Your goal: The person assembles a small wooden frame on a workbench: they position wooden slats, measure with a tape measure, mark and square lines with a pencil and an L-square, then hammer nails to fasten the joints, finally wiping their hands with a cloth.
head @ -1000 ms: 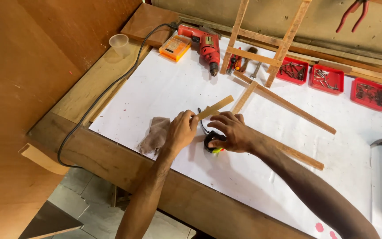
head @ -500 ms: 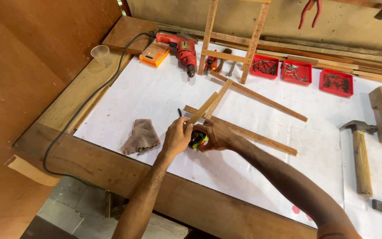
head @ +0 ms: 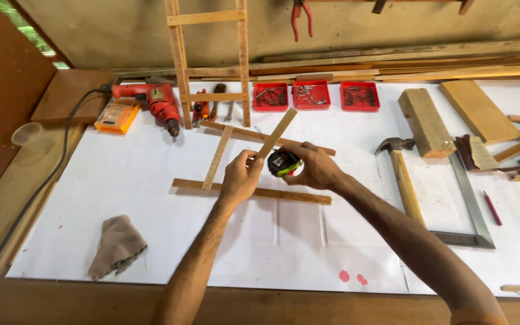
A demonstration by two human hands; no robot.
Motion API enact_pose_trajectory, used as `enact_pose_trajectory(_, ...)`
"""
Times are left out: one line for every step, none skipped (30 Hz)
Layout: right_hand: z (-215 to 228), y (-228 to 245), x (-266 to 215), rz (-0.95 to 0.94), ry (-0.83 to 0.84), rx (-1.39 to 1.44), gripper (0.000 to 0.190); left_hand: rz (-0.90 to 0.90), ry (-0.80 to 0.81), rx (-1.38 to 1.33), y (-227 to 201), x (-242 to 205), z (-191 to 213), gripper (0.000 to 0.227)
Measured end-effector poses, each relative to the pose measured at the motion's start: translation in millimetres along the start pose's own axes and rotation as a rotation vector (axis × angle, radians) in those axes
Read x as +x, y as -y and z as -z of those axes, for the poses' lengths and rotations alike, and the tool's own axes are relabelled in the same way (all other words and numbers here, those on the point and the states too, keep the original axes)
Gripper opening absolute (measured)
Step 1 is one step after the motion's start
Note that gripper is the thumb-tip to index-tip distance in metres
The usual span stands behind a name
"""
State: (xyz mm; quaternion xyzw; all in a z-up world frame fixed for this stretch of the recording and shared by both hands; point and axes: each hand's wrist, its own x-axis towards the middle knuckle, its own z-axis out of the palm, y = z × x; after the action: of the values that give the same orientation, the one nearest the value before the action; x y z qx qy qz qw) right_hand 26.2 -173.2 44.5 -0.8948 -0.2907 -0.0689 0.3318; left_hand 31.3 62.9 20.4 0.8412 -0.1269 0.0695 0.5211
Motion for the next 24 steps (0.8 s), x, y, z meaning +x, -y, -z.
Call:
enact_pose_trajectory(9.7,-17.5,-6.2,-0.016,-0.009,-0.004,0.064,-0.006,0.017,-0.004,2.2,12.3,-18.1,0.028)
enact_pose_trajectory(19.3,-35.0,-10.8,-0.061,-0.085,-0.026,0.068,-0.01,0.037,-0.016,4.8,25.0,-35.7,0.03)
enact_pose_trajectory(28.9,-52.5,-14.9,-0.106,-0.162,-0.049,0.072,-0.015,0.058,-0.028,7.5,38.2,-53.1,0.031)
enact_pose_trajectory(37.9,-69.0,-15.7,-0.116,-0.167,-0.052,0.072,-0.018,0.068,-0.031,10.1,49.9,-68.3,0.031)
enact_pose_trajectory(46.6,-85.6,-16.2,-0.145,-0.21,-0.078,0.07,-0.025,0.093,-0.003,12.9,61.9,-83.3,0.032)
enact_pose_trajectory(53.9,-101.5,-16.0,-0.17,-0.253,-0.104,0.068,-0.033,0.112,0.025,16.7,72.5,-97.1,0.032)
enact_pose_trajectory(58.7,-115.9,-13.9,-0.174,-0.257,-0.108,0.068,-0.037,0.118,0.023,19.3,83.0,-107.5,0.032)
enact_pose_trajectory(64.0,-131.7,-9.8,-0.222,-0.275,-0.107,0.068,-0.037,0.138,0.065,22.1,95.7,-117.7,0.034)
enact_pose_trajectory(69.3,-147.8,-5.0,-0.269,-0.294,-0.106,0.069,-0.038,0.158,0.107,25.2,109.0,-127.7,0.035)
enact_pose_trajectory(70.9,-158.9,-2.1,-0.277,-0.294,-0.106,0.069,-0.036,0.165,0.105,23.6,116.9,-132.8,0.035)
enact_pose_trajectory(72.1,-169.7,0.6,-0.285,-0.295,-0.08,0.07,0.005,0.165,0.088,22.3,124.3,-137.7,0.037)
enact_pose_trajectory(74.2,-181.4,5.1,-0.286,-0.299,-0.055,0.07,0.043,0.161,0.071,20.8,133.5,-142.3,0.038)
enact_pose_trajectory(74.5,-192.2,9.1,-0.288,-0.301,-0.056,0.07,0.042,0.163,0.071,23.0,142.4,-148.1,0.038)
enact_pose_trajectory(73.4,-202.3,13.6,-0.294,-0.295,-0.05,0.068,0.054,0.178,0.101,26.2,150.1,-152.6,0.039)
enact_pose_trajectory(71.7,-212.0,18.1,-0.3,-0.289,-0.044,0.066,0.067,0.193,0.131,29.7,157.3,-156.6,0.039)
enact_pose_trajectory(68.0,-219.9,19.9,-0.306,-0.285,-0.038,0.066,0.074,0.197,0.133,29.9,160.6,-158.2,0.039)
enact_pose_trajectory(63.9,-227.0,21.2,-0.315,-0.274,-0.041,0.066,0.086,0.195,0.133,30.1,162.9,-159.4,0.04)
enact_pose_trajectory(61.2,-234.0,22.8,-0.321,-0.263,-0.046,0.066,0.095,0.19,0.131,29.4,165.9,-160.8,0.04)
enact_pose_trajectory(60.7,-232.8,24.6,-0.324,-0.259,-0.043,0.066,0.1,0.192,0.131,30.3,168.2,-162.3,0.04)
enact_pose_trajectory(59.4,-230.1,25.3,-0.313,-0.272,-0.05,0.066,0.095,0.196,0.138,31.3,168.5,-163.1,0.04)
enact_pose_trajectory(58.0,-226.3,25.3,-0.302,-0.284,-0.056,0.065,0.09,0.2,0.144,31.7,167.6,-163.2,0.039)
enact_pose_trajectory(56.6,-225.9,25.2,-0.305,-0.283,-0.054,0.065,0.093,0.203,0.145,35.1,168.3,-164.8,0.039)
enact_pose_trajectory(55.2,-224.3,24.4,-0.344,-0.277,-0.064,0.066,0.048,0.196,0.143,37.8,167.9,-165.7,0.037)
enact_pose_trajectory(54.8,-221.9,22.2,-0.387,-0.273,-0.075,0.066,0.001,0.192,0.139,39.5,167.1,-167.3,0.036)
